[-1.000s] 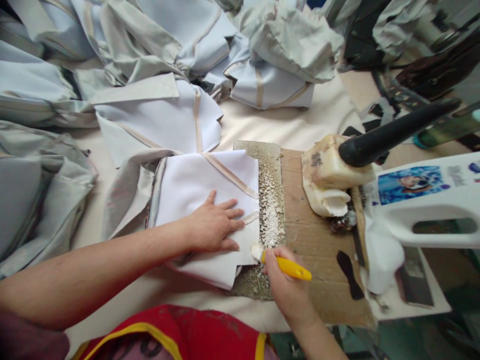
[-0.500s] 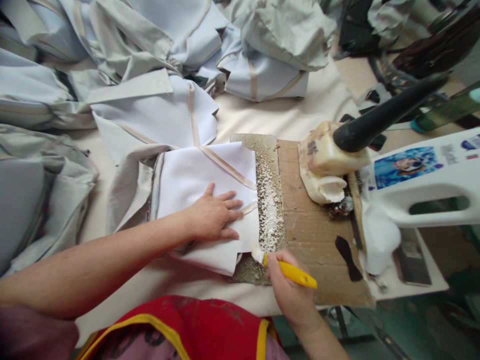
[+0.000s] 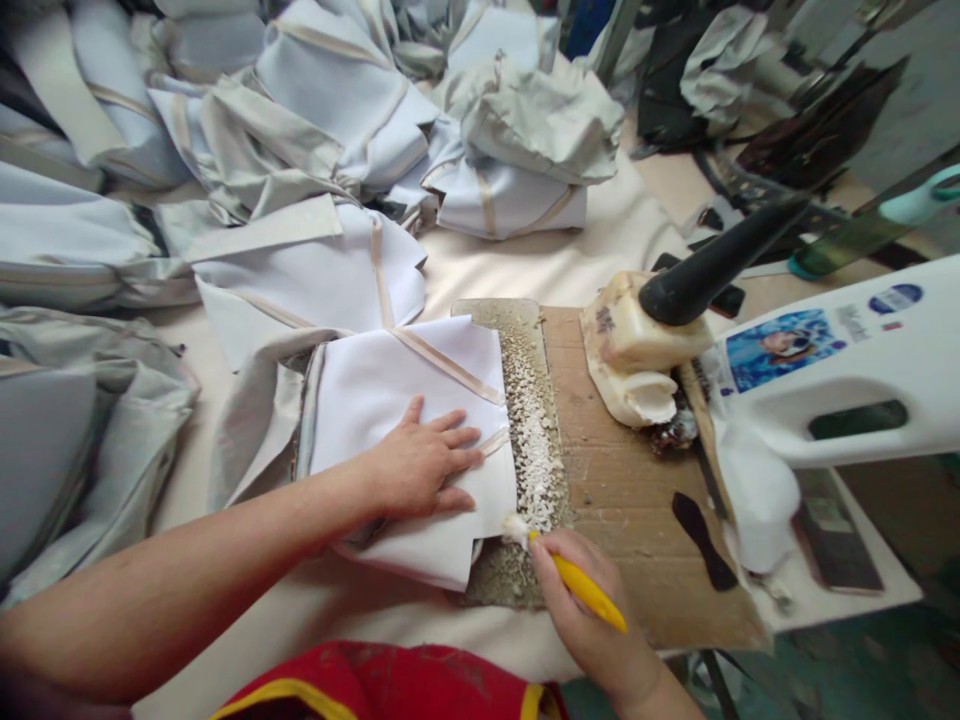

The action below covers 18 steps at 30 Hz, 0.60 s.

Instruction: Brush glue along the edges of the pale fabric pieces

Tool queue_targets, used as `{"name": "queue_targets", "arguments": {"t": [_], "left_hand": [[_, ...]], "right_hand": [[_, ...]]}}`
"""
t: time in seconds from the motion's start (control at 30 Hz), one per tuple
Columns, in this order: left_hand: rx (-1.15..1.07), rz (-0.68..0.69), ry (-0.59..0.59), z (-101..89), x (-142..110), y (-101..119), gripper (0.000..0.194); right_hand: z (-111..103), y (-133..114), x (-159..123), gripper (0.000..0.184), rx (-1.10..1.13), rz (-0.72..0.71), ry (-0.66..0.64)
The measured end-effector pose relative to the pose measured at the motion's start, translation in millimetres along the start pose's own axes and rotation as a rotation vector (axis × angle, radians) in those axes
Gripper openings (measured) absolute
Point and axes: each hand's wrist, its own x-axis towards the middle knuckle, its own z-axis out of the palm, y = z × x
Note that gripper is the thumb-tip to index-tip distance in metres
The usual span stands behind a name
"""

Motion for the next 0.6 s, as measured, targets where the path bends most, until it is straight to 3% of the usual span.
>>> {"name": "queue_targets", "arguments": {"t": [0.1, 0.23, 0.37, 0.47, 0.5, 0.53, 0.6], "left_hand": [[0.003, -0.006, -0.005, -2.5, -1.0, 2.6, 0.050], [-0.023, 0.015, -0.017, -12.3, -4.0, -0.7, 0.049], [0.036, -0.091, 0.202, -36.2, -6.9, -29.1, 0.037], [0.127, -0.305, 0.345, -57.6, -3.0, -55.3, 0.035], [0.129, -0.384, 0.326, -63.4, 0.1, -61.6, 0.039], [0.119, -0.461, 0.288, -67.8, 4.6, -67.0, 0.045], [0.034, -0.561, 0.123, -72.2, 18.2, -79.5, 0.059]], "right_hand": [[0.1, 3.1, 16.1, 0.015, -0.030, 0.005, 0.102], [5.5, 7.4, 51.0, 0.023, 0.022, -0.028, 0.034], [11.0, 15.7, 79.8, 0.023, 0.016, 0.024, 0.165], [14.4, 13.9, 87.9, 0.031, 0.062, 0.063, 0.068], [16.0, 11.5, 90.0, 0.034, 0.081, 0.049, 0.006], [18.1, 8.9, 93.4, 0.033, 0.046, 0.094, 0.088], [24.4, 3.6, 107.1, 0.024, 0.089, 0.024, 0.119]]}}
